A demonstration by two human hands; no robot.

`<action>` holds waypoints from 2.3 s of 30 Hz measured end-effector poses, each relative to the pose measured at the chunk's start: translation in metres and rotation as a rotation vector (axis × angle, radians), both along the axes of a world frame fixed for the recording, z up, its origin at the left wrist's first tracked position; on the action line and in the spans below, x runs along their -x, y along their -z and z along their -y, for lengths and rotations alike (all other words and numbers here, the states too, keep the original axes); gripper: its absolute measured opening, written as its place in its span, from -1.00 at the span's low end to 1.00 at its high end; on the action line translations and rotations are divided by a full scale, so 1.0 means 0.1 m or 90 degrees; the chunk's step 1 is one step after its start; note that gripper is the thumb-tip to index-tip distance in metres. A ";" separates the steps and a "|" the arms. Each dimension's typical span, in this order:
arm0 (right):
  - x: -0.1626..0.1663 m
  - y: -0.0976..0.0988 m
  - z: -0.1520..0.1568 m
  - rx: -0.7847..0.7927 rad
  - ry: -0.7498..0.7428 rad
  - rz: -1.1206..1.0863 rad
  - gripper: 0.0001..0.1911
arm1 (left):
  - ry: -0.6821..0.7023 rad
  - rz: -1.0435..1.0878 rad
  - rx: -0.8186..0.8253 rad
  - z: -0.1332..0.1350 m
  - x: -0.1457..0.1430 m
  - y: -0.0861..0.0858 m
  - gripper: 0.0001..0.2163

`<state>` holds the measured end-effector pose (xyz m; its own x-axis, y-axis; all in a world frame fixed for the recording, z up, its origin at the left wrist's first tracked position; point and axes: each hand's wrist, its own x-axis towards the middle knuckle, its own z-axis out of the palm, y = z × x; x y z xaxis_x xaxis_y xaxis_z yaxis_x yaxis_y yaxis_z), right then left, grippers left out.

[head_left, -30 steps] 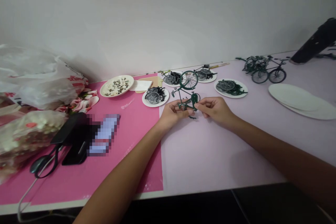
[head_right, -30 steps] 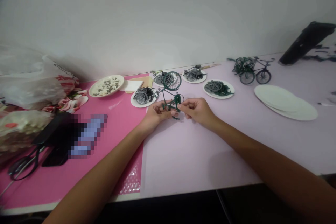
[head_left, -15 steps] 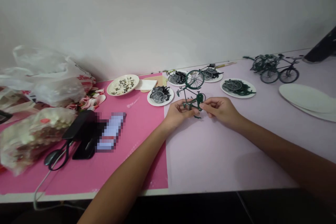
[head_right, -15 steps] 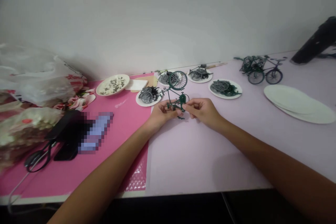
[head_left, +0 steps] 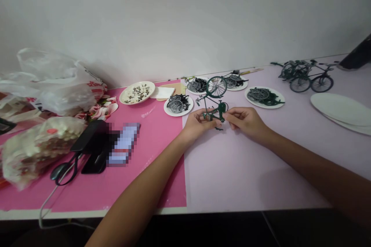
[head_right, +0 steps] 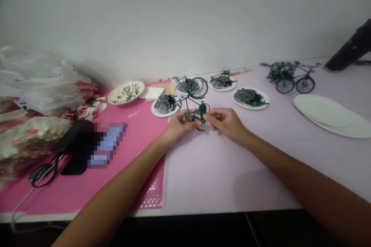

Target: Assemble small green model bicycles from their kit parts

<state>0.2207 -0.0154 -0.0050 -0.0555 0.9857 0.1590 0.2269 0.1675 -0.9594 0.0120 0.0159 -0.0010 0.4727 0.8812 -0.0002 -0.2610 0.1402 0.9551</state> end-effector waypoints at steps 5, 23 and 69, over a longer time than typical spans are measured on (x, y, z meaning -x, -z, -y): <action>-0.04 -0.02 0.01 -0.044 0.030 0.004 -0.55 | -0.027 -0.022 -0.023 -0.08 0.09 -0.12 -0.42; -0.17 0.19 -0.16 -0.319 -0.028 0.394 -0.67 | -0.200 0.018 -0.033 -0.40 0.37 -0.10 -0.46; -0.05 0.11 -0.14 -0.276 -0.077 0.408 -0.81 | -0.157 -0.023 -0.044 -0.36 0.31 -0.03 -0.43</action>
<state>0.2259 -0.0011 -0.0156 -0.3697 0.8240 0.4294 0.6711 0.5564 -0.4899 -0.0190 0.0518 0.0019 0.2450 0.9682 0.0507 -0.2449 0.0112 0.9695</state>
